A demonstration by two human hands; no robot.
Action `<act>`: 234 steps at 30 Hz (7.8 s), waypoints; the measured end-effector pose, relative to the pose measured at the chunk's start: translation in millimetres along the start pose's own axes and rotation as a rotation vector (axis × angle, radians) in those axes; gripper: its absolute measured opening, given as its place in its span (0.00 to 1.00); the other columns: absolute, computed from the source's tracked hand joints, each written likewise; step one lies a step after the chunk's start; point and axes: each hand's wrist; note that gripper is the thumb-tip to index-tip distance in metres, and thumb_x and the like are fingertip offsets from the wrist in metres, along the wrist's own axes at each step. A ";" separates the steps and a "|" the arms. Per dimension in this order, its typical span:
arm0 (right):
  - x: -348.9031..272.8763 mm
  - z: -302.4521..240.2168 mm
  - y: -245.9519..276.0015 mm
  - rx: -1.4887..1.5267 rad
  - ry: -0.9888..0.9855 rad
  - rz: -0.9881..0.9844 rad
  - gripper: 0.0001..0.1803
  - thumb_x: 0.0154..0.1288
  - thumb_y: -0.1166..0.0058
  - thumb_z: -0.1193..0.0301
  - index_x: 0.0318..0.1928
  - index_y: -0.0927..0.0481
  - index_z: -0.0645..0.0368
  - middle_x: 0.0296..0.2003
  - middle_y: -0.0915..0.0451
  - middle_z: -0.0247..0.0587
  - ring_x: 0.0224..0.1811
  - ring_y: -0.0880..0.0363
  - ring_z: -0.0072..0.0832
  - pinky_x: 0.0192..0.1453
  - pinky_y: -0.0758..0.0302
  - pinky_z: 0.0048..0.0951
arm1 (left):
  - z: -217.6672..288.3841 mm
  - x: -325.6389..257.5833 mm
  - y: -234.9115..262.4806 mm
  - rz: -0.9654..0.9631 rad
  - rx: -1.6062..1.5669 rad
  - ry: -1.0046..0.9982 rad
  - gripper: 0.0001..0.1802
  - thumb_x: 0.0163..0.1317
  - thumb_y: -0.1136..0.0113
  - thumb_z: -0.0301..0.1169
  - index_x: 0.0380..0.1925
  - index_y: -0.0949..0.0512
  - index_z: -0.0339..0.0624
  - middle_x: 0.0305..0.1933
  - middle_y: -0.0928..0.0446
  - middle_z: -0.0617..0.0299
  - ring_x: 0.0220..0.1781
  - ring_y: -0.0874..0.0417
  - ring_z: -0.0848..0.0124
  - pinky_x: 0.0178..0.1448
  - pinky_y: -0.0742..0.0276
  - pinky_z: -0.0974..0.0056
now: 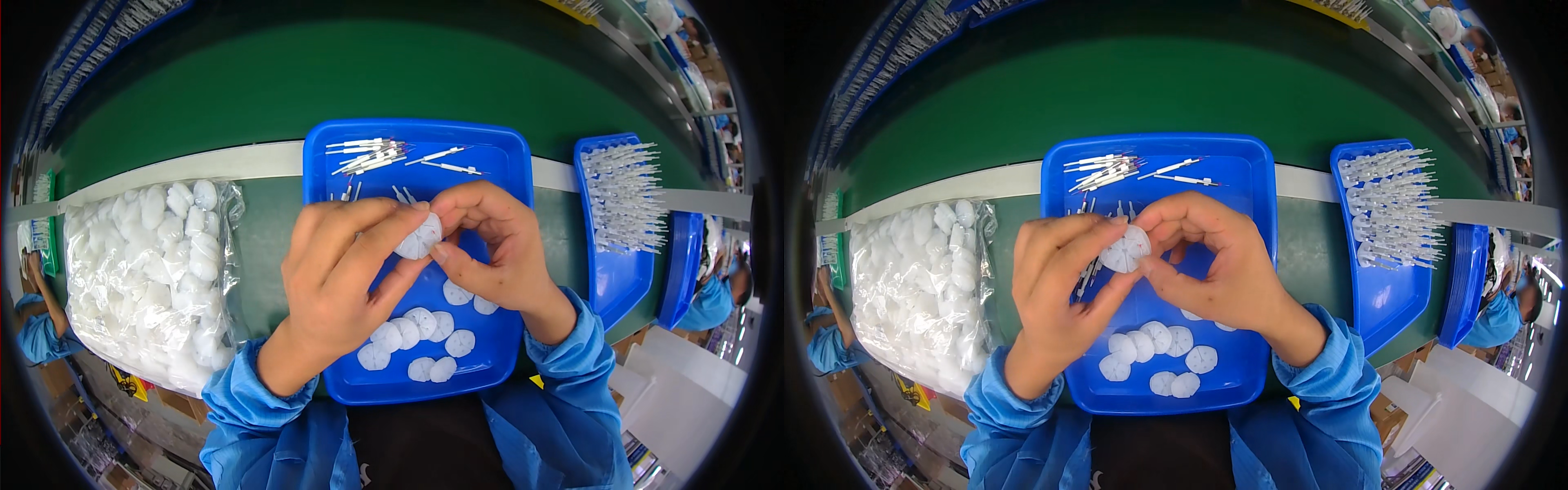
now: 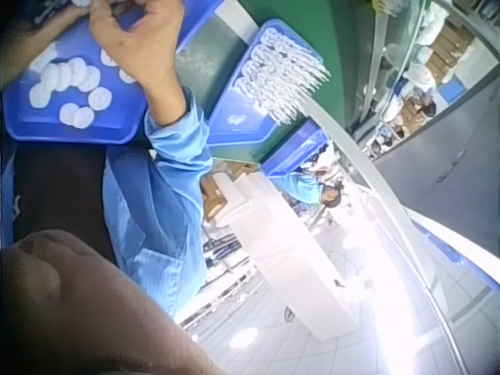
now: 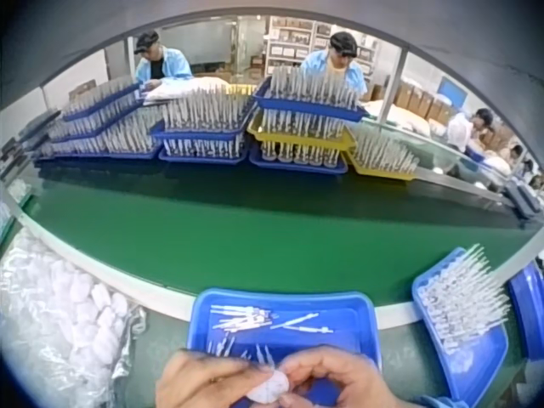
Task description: The person inserts thin white sticks into the center of small white cotton pads. They pick up a cotton pad from a blue tray, insert a stick, and place the finished item into a separate blue tray. The process is repeated continuously throughout the clip.
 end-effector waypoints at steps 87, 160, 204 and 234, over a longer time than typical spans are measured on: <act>2.6 -8.6 -2.8 -0.678 0.279 0.190 0.12 0.61 0.22 0.74 0.45 0.08 0.58 0.35 0.09 0.39 0.34 0.09 0.37 0.41 0.14 0.35 | 7.6 -10.5 0.2 -0.108 -0.445 0.514 0.25 0.62 0.22 0.27 0.60 0.13 0.37 0.53 0.11 0.51 0.48 0.14 0.60 0.49 0.18 0.61; -5.8 -24.8 -4.9 -0.533 0.093 0.128 0.11 0.65 0.26 0.79 0.48 0.07 0.58 0.16 0.22 0.31 0.16 0.23 0.17 0.23 0.30 0.23 | -1.3 -14.2 0.1 0.042 -0.516 0.369 0.21 0.66 0.34 0.12 0.58 0.11 0.36 0.56 0.18 0.53 0.51 0.13 0.69 0.46 0.13 0.70; -8.4 -21.0 -9.5 -1.148 0.460 0.127 0.14 0.58 0.23 0.69 0.44 0.10 0.58 0.31 0.11 0.34 0.27 0.14 0.25 0.33 0.24 0.27 | 7.0 -10.3 3.9 -0.078 -0.412 0.445 0.21 0.65 0.24 0.26 0.59 0.11 0.41 0.53 0.09 0.52 0.49 0.09 0.62 0.49 0.14 0.62; -2.9 -6.5 0.3 0.049 -0.016 -0.023 0.17 0.70 0.30 0.80 0.58 0.16 0.64 0.46 0.11 0.37 0.46 0.11 0.20 0.50 0.16 0.23 | -0.6 -10.4 0.7 -0.035 -0.025 -0.061 0.29 0.47 0.16 0.26 0.53 0.11 0.42 0.53 0.14 0.57 0.52 0.15 0.55 0.56 0.19 0.55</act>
Point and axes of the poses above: each hand's wrist, its own x-axis towards the middle knuckle, its own y-axis out of the back of the hand, z = x × y
